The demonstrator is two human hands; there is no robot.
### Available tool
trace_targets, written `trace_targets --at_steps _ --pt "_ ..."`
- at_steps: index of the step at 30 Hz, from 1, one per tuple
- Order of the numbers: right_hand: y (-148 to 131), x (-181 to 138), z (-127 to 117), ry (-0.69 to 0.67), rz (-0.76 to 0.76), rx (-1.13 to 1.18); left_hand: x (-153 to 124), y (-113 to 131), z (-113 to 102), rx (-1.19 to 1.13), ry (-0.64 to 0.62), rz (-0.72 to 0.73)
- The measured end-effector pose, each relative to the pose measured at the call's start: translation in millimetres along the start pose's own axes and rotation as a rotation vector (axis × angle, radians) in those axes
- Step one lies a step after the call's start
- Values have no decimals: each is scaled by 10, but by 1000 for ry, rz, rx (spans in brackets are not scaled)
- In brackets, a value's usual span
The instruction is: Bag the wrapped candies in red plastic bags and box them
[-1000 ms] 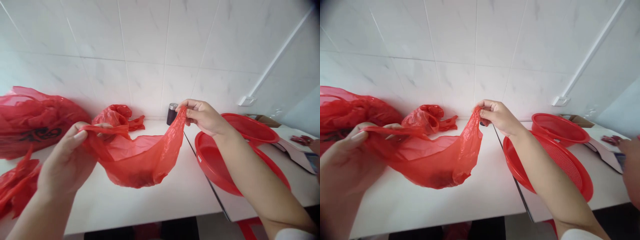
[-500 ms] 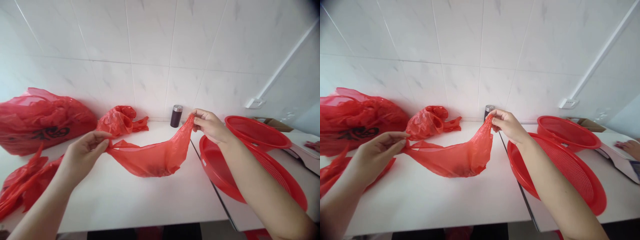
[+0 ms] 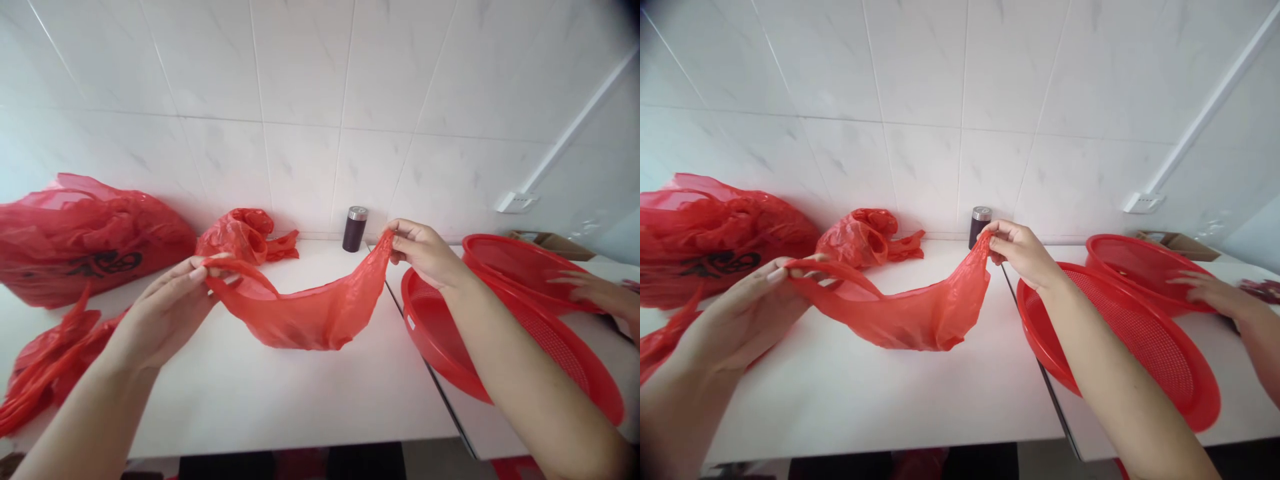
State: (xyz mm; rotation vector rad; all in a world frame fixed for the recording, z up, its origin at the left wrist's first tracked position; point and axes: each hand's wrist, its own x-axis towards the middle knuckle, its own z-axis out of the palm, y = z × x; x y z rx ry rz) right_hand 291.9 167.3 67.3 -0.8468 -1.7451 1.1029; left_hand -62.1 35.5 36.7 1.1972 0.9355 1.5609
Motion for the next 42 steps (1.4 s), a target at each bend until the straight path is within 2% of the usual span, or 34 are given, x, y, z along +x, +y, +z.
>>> trace_targets --at_steps 3,5,7,10,12,13,15,17,19,22,23,25,27,30,32,33,36,38,40,42 --pt "-86 10 96 -80 -29 -30 52 -28 120 -56 -14 94" --pt "-198 43 232 -155 -54 -41 94 -30 201 -17 -94 118" --pt "-336 98 434 -271 -89 -49 141 -14 287 97 -241 57" --pt "-520 199 821 -487 -171 -49 209 17 427 306 -502 -117" --pt "-583 251 1064 -558 -226 -36 245 18 509 390 -590 -216" --pt "-589 267 1160 -560 -248 -25 259 10 539 395 -573 -257" --pt "-543 279 1277 -499 -272 -13 285 -18 566 348 -447 -328" --pt "-426 272 1296 -387 -274 -46 307 -56 556 260 -307 -370" --pt "-273 252 1253 -343 -234 -94 324 -96 530 200 -244 -368" --pt "-109 160 1178 -377 -146 -72 338 -153 501 168 -249 -352" --pt "-97 102 1165 -342 -150 -49 340 -167 493 163 -256 -342" --pt "-144 -53 1156 -222 -215 -35 343 -181 466 158 -295 -314" --pt "-242 -220 1162 -223 -307 -68 341 -167 427 168 -375 -277" --pt "-318 -347 1186 -340 -420 -103 326 -115 396 310 -481 -181" --pt "-241 -300 1221 -292 -414 -55 303 -92 428 500 -483 -117" --pt "-163 -248 1248 -260 -360 -21 287 -94 459 613 -462 -98" --pt "145 -80 1357 -241 -131 22 231 -173 558 959 -301 -9" --pt "331 -23 1433 -249 -28 47 200 -275 586 1133 -111 170" --pt "452 -21 1488 -296 29 117 179 -381 578 1205 39 361" --pt "501 -49 1512 -365 60 181 169 -462 554 1174 63 463"
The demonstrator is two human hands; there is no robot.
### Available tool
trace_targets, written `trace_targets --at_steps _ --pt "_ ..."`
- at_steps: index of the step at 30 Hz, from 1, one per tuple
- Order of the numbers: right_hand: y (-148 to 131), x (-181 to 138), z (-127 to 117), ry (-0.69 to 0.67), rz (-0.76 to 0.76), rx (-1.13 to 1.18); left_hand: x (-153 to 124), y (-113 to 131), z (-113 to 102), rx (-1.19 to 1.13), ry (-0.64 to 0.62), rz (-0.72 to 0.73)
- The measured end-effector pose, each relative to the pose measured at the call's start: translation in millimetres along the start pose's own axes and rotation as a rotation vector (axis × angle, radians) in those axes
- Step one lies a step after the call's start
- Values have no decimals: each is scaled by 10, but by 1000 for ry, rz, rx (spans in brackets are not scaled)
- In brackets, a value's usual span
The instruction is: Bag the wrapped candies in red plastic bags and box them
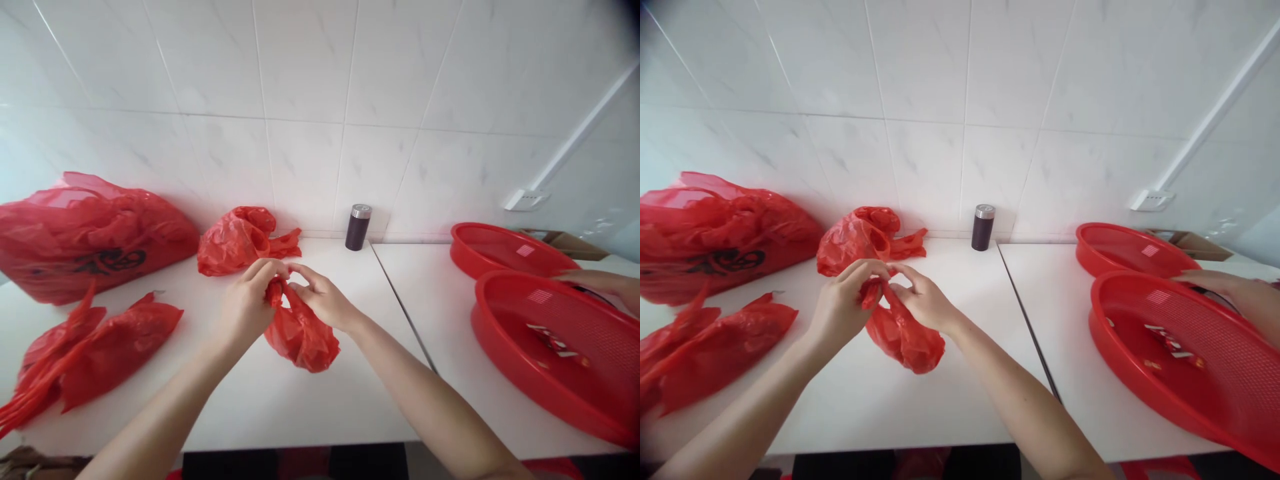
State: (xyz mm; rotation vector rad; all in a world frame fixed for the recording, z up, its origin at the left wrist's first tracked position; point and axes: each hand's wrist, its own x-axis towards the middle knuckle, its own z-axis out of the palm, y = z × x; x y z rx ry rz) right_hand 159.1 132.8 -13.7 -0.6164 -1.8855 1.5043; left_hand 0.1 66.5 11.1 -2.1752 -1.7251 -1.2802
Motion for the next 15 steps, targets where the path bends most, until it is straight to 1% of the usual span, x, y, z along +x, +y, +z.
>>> trace_targets --at_steps 2,4,6,8,10,12,13,15 --pt "-8 -31 14 -25 -7 21 -26 -35 33 -79 -17 34" --pt "-55 -70 19 4 -17 -22 -47 -72 48 -156 -62 29" --pt "-100 -122 4 56 -24 -119 -96 -138 53 -212 -138 -37" --pt "-86 -195 -60 119 -37 -234 -209 -256 45 -261 -211 -151" --pt "33 -283 -190 215 -37 -323 -405 -421 23 -291 -229 -300" --pt "254 -376 -363 313 22 -390 -657 -592 -2 -283 -223 -437" --pt "384 -419 -447 346 69 -415 -783 -663 -9 -262 -233 -495" --pt "626 -487 -571 359 143 -447 -979 -751 -6 -210 -291 -574"
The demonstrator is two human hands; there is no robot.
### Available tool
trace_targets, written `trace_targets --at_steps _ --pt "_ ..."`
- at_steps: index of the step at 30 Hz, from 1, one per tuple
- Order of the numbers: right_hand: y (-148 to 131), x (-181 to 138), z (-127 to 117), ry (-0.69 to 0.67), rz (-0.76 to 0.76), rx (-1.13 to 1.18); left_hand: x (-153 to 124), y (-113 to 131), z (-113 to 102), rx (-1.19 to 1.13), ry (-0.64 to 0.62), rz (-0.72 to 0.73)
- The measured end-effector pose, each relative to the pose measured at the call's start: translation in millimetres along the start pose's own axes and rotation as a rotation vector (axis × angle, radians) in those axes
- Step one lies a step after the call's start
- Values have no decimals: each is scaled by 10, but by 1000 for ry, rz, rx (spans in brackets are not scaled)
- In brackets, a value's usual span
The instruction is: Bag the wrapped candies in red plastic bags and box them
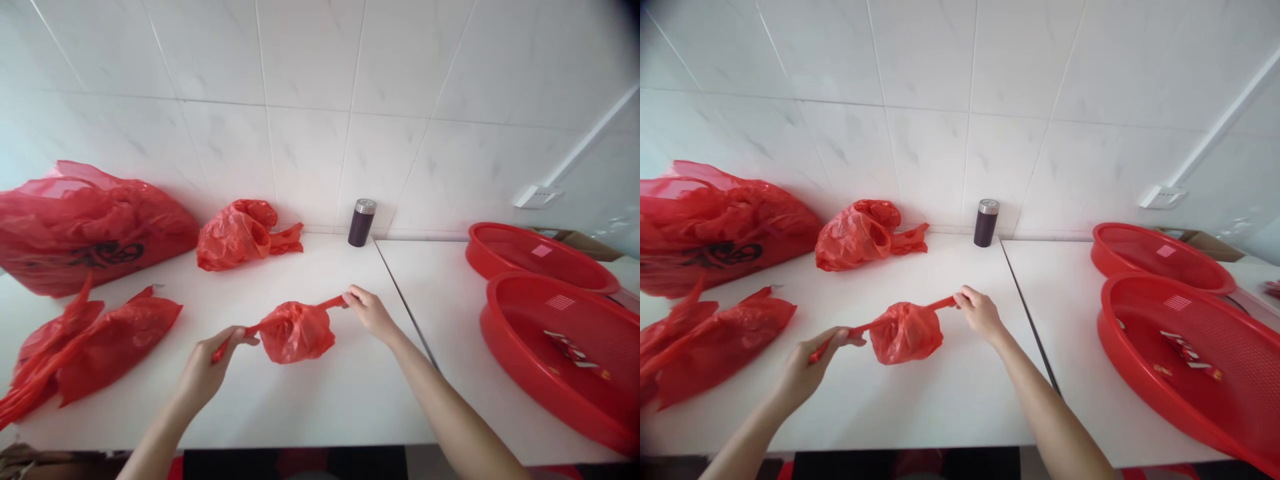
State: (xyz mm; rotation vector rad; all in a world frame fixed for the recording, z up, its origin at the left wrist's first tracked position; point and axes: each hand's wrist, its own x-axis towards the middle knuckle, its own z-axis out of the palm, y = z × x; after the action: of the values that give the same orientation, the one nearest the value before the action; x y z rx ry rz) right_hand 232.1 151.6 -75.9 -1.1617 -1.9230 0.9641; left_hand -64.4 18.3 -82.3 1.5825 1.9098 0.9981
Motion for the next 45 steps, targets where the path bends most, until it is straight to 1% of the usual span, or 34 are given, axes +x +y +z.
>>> trace_targets --at_steps 2,4,7,8,9,10,11,12,13,14,15,16,17,19,21,23,25,26,27,28,29,30,31,32,34,35,37,39,40,43,45 --pt "166 -7 20 15 32 14 -36 -52 32 19 -31 -27" --pt "208 -12 54 61 43 70 20 13 62 -24 11 9" --pt "151 -5 91 79 35 184 206 233 129 -52 170 170" --pt "129 1 100 70 30 224 272 315 172 -14 181 248" --pt "116 8 107 63 29 264 334 394 227 50 149 332" --pt "113 15 113 63 31 299 391 464 292 133 62 408" --pt "123 21 115 75 36 326 443 522 363 218 -63 462" --pt "148 26 113 98 45 348 493 567 428 293 -197 487" --pt "187 29 106 134 59 367 542 596 479 346 -305 486" --pt "240 30 94 178 81 384 590 612 505 381 -367 467" --pt "306 30 78 225 110 402 637 616 497 401 -382 437" --pt "384 27 61 272 147 420 683 611 449 411 -354 404" --pt "469 22 46 311 189 433 725 602 358 417 -293 368" --pt "649 4 34 352 269 432 788 574 49 435 -135 287" --pt "811 -21 53 353 314 392 805 530 -404 463 64 190" --pt "931 -45 92 333 323 334 760 445 -951 502 270 83" --pt "1005 -51 130 312 308 284 650 300 -1520 541 479 -30" --pt "1027 -46 146 306 300 265 576 204 -1786 553 539 -77" --pt "1041 -35 158 301 293 252 496 96 -2023 551 641 -150" --pt "1049 -19 170 299 289 241 415 -20 -2222 543 708 -200" --pt "1049 0 182 298 287 232 340 -142 -2375 531 777 -230" --pt "1041 22 198 296 290 220 273 -266 -2479 509 828 -253" --pt "1025 46 219 288 291 210 218 -391 -2533 482 881 -263" --pt "1001 74 246 277 290 200 176 -515 -2545 457 916 -260" --pt "924 152 326 238 266 181 129 -758 -2476 436 915 -232" --pt "874 209 378 203 230 148 121 -875 -2419 448 869 -212" --pt "758 377 506 117 122 21 127 -1101 -2308 506 726 -194" --pt "626 629 659 57 12 -133 151 -1306 -2237 552 606 -221" --pt "558 787 742 47 -33 -197 165 -1400 -2220 557 574 -246" --pt "349 1333 993 40 -127 -351 205 -1624 -2241 532 556 -360" --pt "224 1695 1133 -10 -186 -469 228 -1708 -2301 528 537 -434"
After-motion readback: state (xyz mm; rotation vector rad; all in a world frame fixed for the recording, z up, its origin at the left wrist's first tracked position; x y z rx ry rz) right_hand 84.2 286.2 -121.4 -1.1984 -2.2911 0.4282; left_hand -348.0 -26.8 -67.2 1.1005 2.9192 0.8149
